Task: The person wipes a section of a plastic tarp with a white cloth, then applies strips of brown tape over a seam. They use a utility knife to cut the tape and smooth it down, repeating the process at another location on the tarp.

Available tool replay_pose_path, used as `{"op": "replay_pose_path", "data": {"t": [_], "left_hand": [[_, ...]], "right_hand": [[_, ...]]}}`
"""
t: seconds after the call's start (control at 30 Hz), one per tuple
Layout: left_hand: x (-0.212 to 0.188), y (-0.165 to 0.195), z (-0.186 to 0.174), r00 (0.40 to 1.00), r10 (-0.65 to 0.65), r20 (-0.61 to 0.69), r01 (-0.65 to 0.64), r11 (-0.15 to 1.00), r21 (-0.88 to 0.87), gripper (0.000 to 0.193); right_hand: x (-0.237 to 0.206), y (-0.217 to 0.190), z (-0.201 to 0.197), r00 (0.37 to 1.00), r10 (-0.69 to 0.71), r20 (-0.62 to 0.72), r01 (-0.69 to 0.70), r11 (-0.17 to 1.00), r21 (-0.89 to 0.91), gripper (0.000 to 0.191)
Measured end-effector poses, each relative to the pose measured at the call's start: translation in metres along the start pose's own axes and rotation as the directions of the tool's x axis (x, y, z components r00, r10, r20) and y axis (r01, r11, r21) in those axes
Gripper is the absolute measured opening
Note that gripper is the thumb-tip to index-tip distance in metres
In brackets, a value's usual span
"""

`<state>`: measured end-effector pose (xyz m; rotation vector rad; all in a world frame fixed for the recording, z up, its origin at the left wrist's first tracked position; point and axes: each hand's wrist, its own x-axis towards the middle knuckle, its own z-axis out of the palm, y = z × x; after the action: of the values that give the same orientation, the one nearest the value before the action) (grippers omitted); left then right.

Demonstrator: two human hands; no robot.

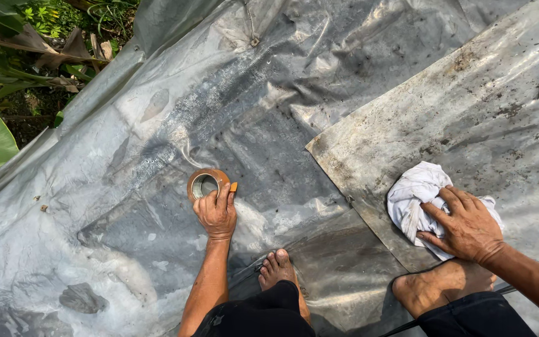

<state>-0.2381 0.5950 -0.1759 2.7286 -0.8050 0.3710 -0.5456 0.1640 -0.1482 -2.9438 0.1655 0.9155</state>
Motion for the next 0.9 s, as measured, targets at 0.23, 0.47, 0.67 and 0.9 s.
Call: {"op": "replay_pose_path", "data": {"t": [0.23,0.47,0.67,0.9], "left_hand": [[0.000,0.001,0.000,0.999,0.030,0.025,-0.030,1.000,-0.001,0.034],[0.001,0.002,0.006,0.995,0.040,0.095,-0.039,0.999,-0.009,0.035],[0.002,0.003,0.013,0.994,0.035,0.100,-0.035,0.999,-0.005,0.036],[0.003,0.004,0.013,0.994,0.038,0.099,-0.040,0.999,0.015,0.036]], "right_hand": [[-0.001,-0.001,-0.005,0.998,0.007,-0.065,-0.006,1.000,0.010,0.073],[0.003,0.009,0.001,0.994,0.001,-0.111,0.011,0.994,0.110,0.077],[0.004,0.015,0.010,0.993,0.004,-0.118,0.013,0.989,0.145,0.083],[0.004,0.021,0.016,0.982,-0.011,-0.191,0.047,0.981,0.186,0.080]]}}
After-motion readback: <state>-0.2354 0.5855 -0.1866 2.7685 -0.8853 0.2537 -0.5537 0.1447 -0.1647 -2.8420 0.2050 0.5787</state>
